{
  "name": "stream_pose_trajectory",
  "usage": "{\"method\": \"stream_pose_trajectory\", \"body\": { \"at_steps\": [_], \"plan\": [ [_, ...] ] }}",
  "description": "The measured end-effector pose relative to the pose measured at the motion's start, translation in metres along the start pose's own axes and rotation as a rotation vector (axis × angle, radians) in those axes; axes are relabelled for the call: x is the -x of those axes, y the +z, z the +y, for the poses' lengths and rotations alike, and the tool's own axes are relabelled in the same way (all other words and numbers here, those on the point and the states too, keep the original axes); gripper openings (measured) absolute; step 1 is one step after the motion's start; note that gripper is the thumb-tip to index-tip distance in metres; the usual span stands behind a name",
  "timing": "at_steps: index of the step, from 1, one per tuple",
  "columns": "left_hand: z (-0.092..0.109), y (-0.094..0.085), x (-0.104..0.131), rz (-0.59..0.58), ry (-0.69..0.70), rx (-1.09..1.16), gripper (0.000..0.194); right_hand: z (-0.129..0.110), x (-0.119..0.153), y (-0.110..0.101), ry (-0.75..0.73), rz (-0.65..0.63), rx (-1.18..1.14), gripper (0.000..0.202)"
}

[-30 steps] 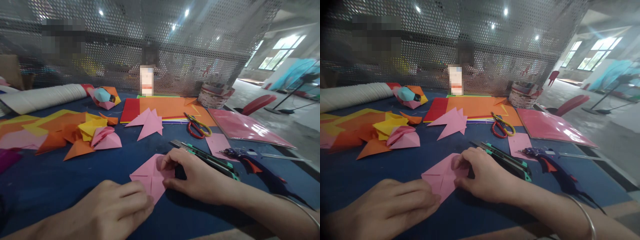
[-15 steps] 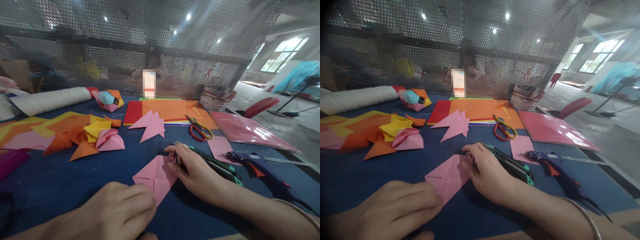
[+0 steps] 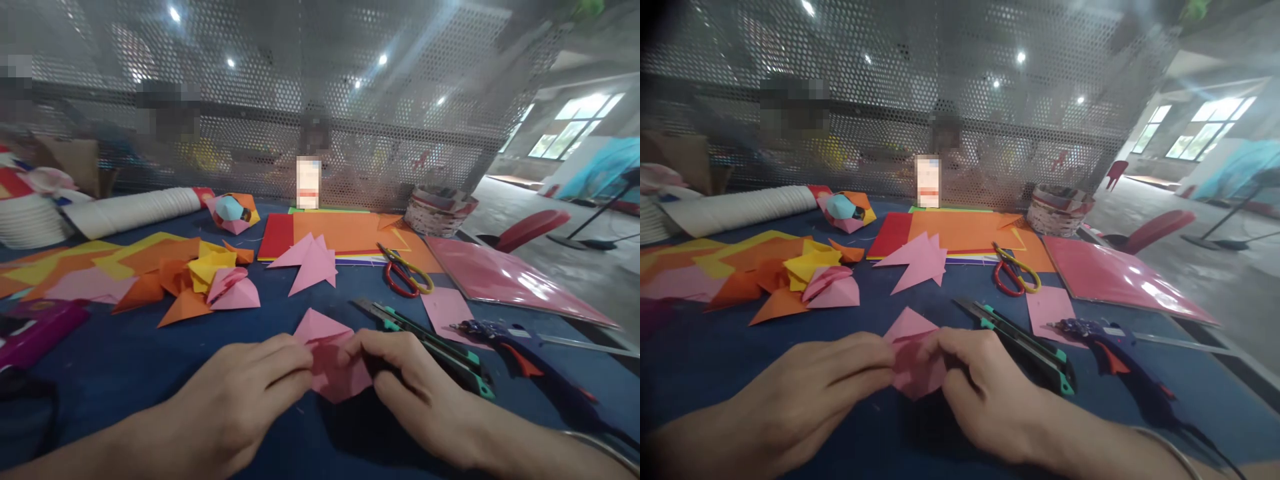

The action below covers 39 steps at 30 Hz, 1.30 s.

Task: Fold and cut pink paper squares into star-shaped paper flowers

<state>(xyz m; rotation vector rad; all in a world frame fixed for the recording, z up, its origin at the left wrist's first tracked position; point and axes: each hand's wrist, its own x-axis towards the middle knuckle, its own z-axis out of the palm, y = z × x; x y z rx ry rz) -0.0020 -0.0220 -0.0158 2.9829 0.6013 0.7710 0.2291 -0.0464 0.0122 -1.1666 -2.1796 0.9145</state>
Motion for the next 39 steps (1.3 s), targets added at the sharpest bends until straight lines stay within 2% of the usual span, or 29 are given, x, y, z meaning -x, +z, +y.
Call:
{"method": "stream_pose_trajectory", "body": {
  "at_steps": [4,9,11,16,21,26,30,34,39],
  "plan": [
    [-0.002,0.002,0.001,0.013,0.0,0.0,0.041,0.002,0.005,0.002,-0.135,0.039,0.183,0.055],
    [-0.001,0.001,0.001,0.018,-0.023,-0.009,0.041,0.021,-0.002,0.005,-0.122,0.166,0.363,0.067],
    [-0.001,0.001,0.001,-0.008,-0.025,0.009,0.041,0.025,-0.006,0.002,-0.163,0.181,0.421,0.061],
    [-0.004,-0.001,0.0,-0.067,-0.032,0.042,0.036,0.022,-0.009,-0.004,-0.453,0.081,0.486,0.036],
    [0.001,-0.005,0.001,-0.09,0.054,0.094,0.031,0.013,-0.005,-0.002,-0.528,-0.108,0.401,0.024],
    [0.012,0.0,0.009,-0.031,-0.007,0.062,0.031,0.006,-0.004,-0.005,-0.479,-0.171,0.309,0.015],
    [0.012,-0.002,0.01,-0.003,-0.014,0.053,0.032,0.006,-0.006,-0.005,-0.334,-0.195,0.181,0.006],
    [0.003,-0.007,0.005,-0.021,0.126,0.114,0.034,0.014,-0.007,0.005,-0.155,-0.042,0.166,0.01],
    [0.0,-0.008,0.004,0.006,0.122,0.135,0.038,0.017,-0.007,0.018,-0.031,0.063,0.233,0.014]
  ]
}}
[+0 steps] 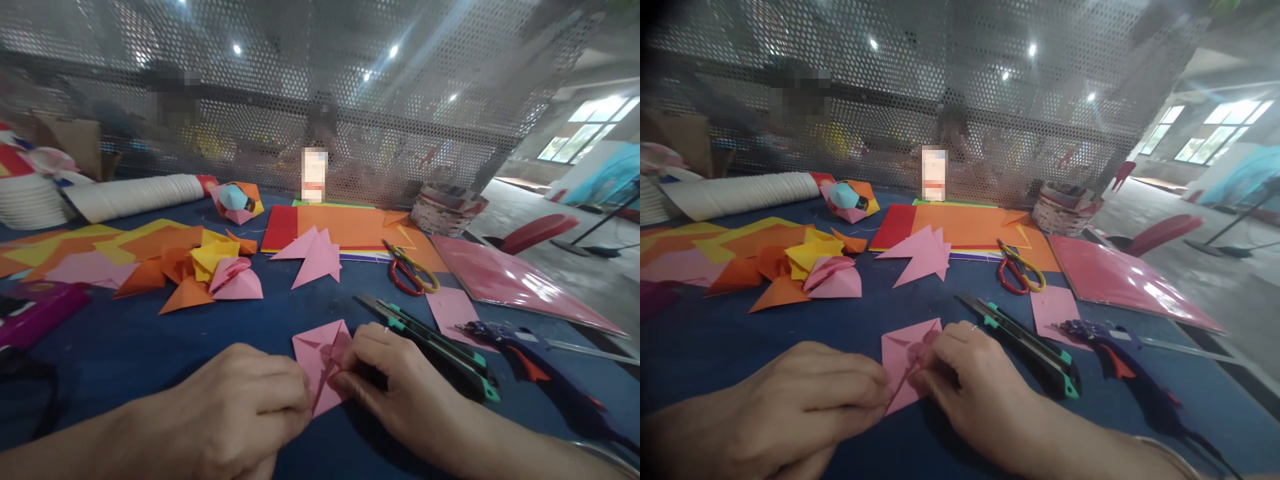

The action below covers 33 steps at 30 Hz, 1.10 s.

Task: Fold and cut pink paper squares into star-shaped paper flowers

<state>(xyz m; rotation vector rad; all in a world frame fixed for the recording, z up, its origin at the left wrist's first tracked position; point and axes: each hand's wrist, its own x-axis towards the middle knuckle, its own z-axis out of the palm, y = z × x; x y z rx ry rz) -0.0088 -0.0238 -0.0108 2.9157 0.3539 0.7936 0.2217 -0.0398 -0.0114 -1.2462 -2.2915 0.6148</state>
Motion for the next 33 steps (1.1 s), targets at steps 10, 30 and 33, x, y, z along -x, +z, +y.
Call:
{"method": "stream_pose_trajectory", "body": {
  "at_steps": [10,30,33],
  "plan": [
    [0.0009,0.0014,0.0031,0.003,-0.012,0.001,0.037,-0.0038,-0.0018,0.0051,0.062,-0.015,0.059,0.014],
    [0.0055,-0.002,-0.0002,0.102,-0.008,0.003,0.044,-0.0075,-0.0012,0.0032,0.06,-0.042,0.117,0.016],
    [0.0057,-0.0026,-0.003,0.064,-0.021,-0.001,0.042,-0.0066,-0.0018,0.0032,0.045,-0.033,0.107,0.016]
  ]
}}
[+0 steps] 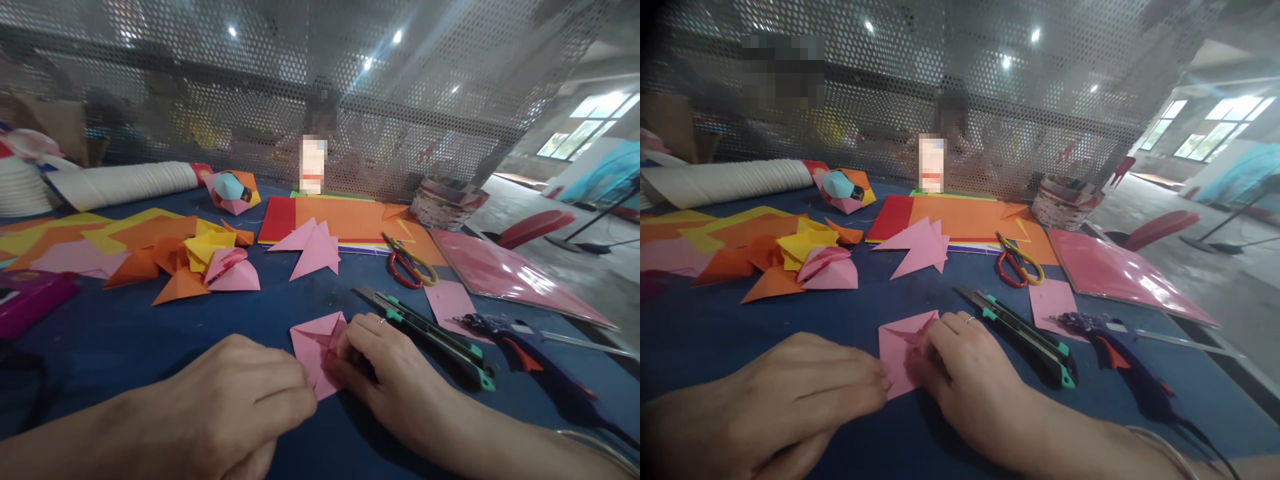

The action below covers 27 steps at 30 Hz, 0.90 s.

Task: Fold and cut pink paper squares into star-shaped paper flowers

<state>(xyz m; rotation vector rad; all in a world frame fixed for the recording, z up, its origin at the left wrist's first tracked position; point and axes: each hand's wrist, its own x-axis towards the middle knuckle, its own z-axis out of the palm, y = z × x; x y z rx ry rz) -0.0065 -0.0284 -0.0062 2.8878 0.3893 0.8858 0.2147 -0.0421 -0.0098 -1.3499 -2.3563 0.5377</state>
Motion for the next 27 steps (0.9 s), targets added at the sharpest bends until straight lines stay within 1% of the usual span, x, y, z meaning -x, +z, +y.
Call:
{"method": "stream_pose_trajectory", "body": {
  "at_steps": [4,6,7,9,12,13,17,21,24,27],
  "plan": [
    [-0.001,0.003,-0.001,-0.157,-0.021,0.047,0.037,0.001,-0.001,0.0,-0.013,-0.001,-0.016,0.014],
    [-0.002,0.006,0.0,-0.192,-0.049,0.066,0.033,0.0,-0.001,0.0,-0.019,0.0,-0.014,0.014],
    [-0.002,0.007,0.0,-0.193,-0.057,0.068,0.031,0.0,0.0,0.0,-0.024,0.004,-0.011,0.014],
    [-0.002,0.009,0.0,-0.149,-0.042,0.055,0.027,0.0,0.0,0.0,-0.021,0.008,-0.012,0.013],
    [-0.001,0.01,-0.002,-0.028,0.034,0.034,0.027,0.001,0.001,0.0,0.014,0.018,-0.044,0.011],
    [0.0,0.01,-0.003,-0.014,0.041,0.034,0.029,0.001,0.002,0.0,0.022,0.02,-0.059,0.011],
    [0.0,0.011,-0.004,-0.109,0.007,0.052,0.033,0.001,0.004,0.0,0.031,0.022,-0.09,0.018],
    [-0.004,0.019,-0.001,-0.041,0.041,0.047,0.036,0.001,0.006,-0.002,0.054,0.011,-0.109,0.024],
    [-0.004,0.022,0.002,-0.04,0.03,0.044,0.037,0.001,0.006,-0.006,0.073,-0.006,-0.138,0.024],
    [-0.002,0.018,0.003,-0.055,0.011,0.054,0.037,0.001,0.007,-0.01,0.087,-0.024,-0.149,0.021]
  ]
}}
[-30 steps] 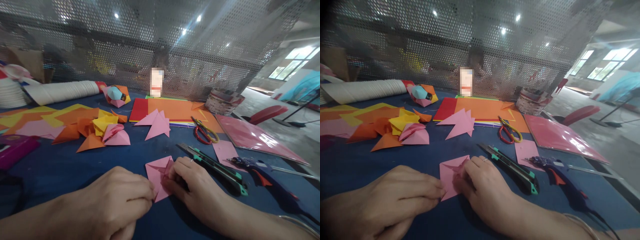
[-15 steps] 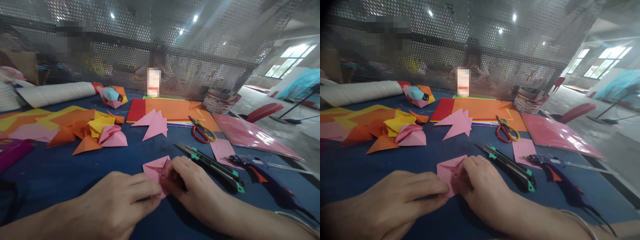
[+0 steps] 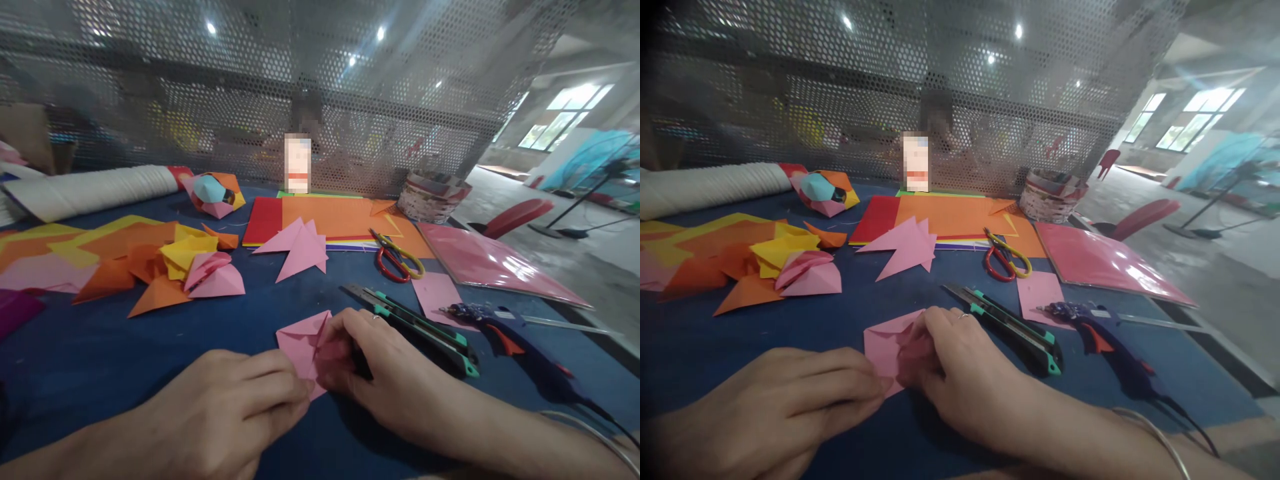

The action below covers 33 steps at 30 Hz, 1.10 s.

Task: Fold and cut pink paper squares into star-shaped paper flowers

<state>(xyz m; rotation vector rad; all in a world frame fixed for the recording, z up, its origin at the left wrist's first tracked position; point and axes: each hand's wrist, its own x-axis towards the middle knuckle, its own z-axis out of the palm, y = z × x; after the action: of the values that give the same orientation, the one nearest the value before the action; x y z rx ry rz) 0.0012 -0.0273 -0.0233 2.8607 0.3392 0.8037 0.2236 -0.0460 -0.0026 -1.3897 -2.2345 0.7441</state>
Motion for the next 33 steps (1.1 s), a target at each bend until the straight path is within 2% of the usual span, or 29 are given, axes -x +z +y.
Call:
{"method": "stream_pose_trajectory", "body": {
  "at_steps": [3,13,18,22,24,26,30,33],
  "plan": [
    [0.002,-0.006,-0.001,-0.045,-0.01,0.007,0.033,0.001,0.001,-0.004,0.004,-0.023,0.004,0.02],
    [-0.001,-0.01,-0.001,-0.005,0.05,0.013,0.032,0.003,0.0,-0.013,-0.03,-0.075,0.044,0.016],
    [0.001,-0.007,0.0,0.015,0.023,-0.008,0.037,0.0,0.0,-0.009,-0.022,-0.061,0.07,0.015],
    [0.001,-0.004,0.002,0.019,0.036,-0.033,0.033,-0.002,0.001,-0.002,0.026,-0.011,0.115,0.029],
    [0.002,-0.004,0.003,0.027,0.034,-0.034,0.033,-0.002,0.001,-0.002,0.021,-0.019,0.11,0.023],
    [0.003,-0.005,0.003,0.022,0.021,-0.034,0.032,0.0,0.0,-0.004,-0.003,-0.039,0.089,0.014],
    [0.007,-0.01,0.001,0.046,-0.03,0.017,0.034,0.004,-0.001,-0.005,-0.033,-0.022,0.108,0.012],
    [0.004,-0.011,-0.004,0.126,-0.16,0.059,0.03,0.007,-0.002,0.0,-0.029,0.038,0.159,0.005]
  ]
}}
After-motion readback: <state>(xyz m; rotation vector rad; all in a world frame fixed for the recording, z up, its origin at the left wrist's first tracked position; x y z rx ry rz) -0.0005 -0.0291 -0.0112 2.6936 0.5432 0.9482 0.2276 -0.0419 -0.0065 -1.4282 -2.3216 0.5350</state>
